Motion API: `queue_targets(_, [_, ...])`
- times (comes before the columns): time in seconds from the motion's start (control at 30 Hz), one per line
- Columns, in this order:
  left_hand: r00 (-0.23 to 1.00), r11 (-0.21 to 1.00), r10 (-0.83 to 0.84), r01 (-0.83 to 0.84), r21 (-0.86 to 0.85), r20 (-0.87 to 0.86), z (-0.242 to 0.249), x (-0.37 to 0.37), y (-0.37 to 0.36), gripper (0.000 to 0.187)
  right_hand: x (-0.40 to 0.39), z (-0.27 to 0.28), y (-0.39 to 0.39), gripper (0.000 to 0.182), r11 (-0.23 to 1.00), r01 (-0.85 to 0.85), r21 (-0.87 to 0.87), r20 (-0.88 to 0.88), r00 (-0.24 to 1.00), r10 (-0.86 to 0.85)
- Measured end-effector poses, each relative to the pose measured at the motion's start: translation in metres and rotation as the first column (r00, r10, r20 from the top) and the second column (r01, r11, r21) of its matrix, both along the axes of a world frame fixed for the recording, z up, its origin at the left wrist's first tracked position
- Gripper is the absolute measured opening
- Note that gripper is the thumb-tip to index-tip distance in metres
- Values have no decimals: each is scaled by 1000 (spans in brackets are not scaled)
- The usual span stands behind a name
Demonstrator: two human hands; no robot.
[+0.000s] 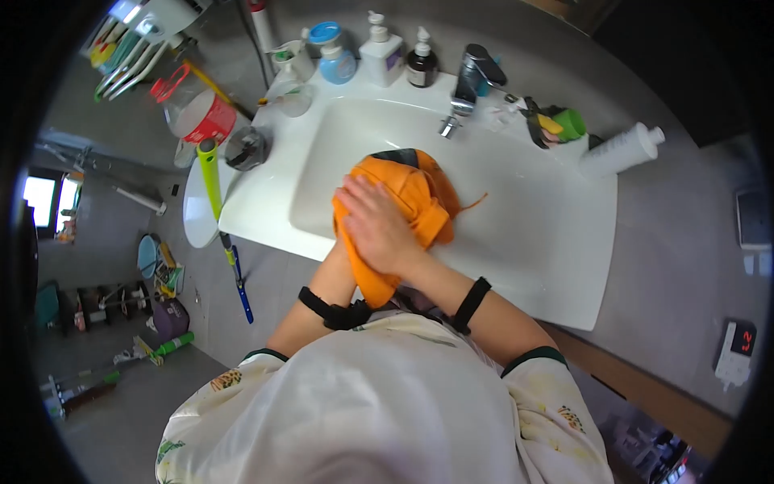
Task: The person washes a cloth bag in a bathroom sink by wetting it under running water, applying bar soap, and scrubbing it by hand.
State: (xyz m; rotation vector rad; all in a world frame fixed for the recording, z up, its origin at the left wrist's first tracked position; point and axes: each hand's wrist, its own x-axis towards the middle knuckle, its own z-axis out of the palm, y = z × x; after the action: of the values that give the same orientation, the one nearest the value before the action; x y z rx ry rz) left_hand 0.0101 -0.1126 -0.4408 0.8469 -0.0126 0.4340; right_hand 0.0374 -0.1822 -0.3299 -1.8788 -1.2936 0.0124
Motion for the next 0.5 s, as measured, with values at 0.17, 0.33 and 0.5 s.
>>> queue_targets(0.17, [976, 954, -34, 95, 284, -213, 52, -2, -1, 50, 77, -9, 15, 34, 885, 318, -339, -445, 775, -449])
queue_targets(0.33, [992, 959, 30, 6, 284, -122, 46, 5, 9, 50, 1, -3, 8, 35, 987, 138, 79, 22, 990, -140])
queue_targets(0.5, [995, 952, 43, -14, 307, -90, 48, 9, 11, 49, 57, -18, 25, 36, 986, 129, -109, 8, 992, -129])
